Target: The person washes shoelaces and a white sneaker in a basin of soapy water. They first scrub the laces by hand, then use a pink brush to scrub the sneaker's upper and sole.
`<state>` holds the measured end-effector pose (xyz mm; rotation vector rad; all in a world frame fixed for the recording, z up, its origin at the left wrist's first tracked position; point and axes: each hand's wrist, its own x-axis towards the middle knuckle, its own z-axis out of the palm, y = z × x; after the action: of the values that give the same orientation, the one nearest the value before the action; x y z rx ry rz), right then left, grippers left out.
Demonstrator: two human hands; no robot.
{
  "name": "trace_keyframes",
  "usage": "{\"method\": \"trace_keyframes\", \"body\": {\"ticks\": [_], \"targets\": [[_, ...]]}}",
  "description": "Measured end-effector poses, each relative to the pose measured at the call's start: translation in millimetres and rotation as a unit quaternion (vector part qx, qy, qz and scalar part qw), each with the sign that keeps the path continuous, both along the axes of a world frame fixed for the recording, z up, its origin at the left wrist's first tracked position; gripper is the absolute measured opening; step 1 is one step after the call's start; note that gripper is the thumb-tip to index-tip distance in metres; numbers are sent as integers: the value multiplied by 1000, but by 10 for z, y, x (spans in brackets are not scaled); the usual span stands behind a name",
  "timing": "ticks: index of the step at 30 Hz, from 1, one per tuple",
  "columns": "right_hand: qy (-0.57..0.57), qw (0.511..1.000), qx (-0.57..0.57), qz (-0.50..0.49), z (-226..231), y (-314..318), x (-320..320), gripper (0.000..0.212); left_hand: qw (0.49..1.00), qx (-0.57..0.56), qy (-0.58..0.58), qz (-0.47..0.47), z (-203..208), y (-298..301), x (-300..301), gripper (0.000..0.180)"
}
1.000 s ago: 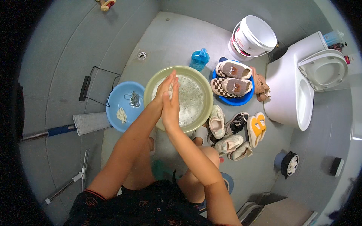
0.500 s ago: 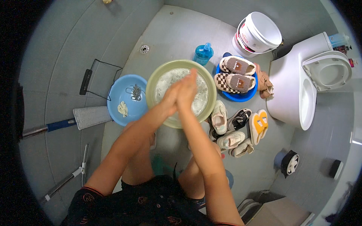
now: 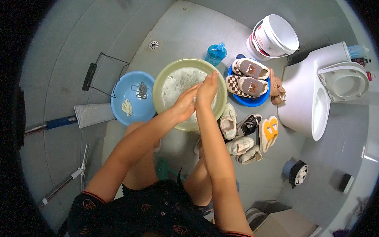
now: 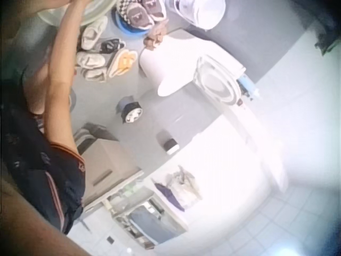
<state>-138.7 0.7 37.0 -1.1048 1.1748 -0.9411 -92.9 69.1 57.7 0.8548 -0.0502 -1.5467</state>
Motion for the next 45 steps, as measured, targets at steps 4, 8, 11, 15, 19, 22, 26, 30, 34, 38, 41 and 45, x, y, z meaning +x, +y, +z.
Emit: {"method": "trace_keyframes", "body": {"ticks": [4,8,11,15,19,22,26,30,34,38,41,45], "targets": [[141,961,-212,105,-39,548,91,50,998,16,-23,65,-244,-201,243,49],[44,974,-192,112,255,613,180,50,998,-14,-25,58,-457,-108,282,51],[13,996,-81,37,-169,-28,30,51,999,-28,-12,21,-25,-4,49,54],[86,987,-124,61,-108,303,34,51,1000,-24,-12,5,-126,6,118,54],[64,974,-188,113,389,726,236,51,995,-26,-76,63,-329,-151,422,56],[38,988,-137,57,-3,233,65,52,999,6,36,0,40,11,144,53],[66,990,-109,63,-166,246,15,52,1000,-15,7,-3,-58,60,73,52],[85,970,-189,127,157,810,178,53,996,64,-59,21,-320,-153,462,54],[16,998,-26,51,76,204,91,55,999,-34,-22,2,-169,11,131,54],[57,994,-92,34,-164,149,18,54,1000,-14,19,-14,-114,43,71,52],[118,972,-177,102,18,703,223,52,996,-40,-7,75,-288,-103,285,49],[57,990,-106,69,18,526,177,54,1000,18,-20,6,35,23,269,49]]}}
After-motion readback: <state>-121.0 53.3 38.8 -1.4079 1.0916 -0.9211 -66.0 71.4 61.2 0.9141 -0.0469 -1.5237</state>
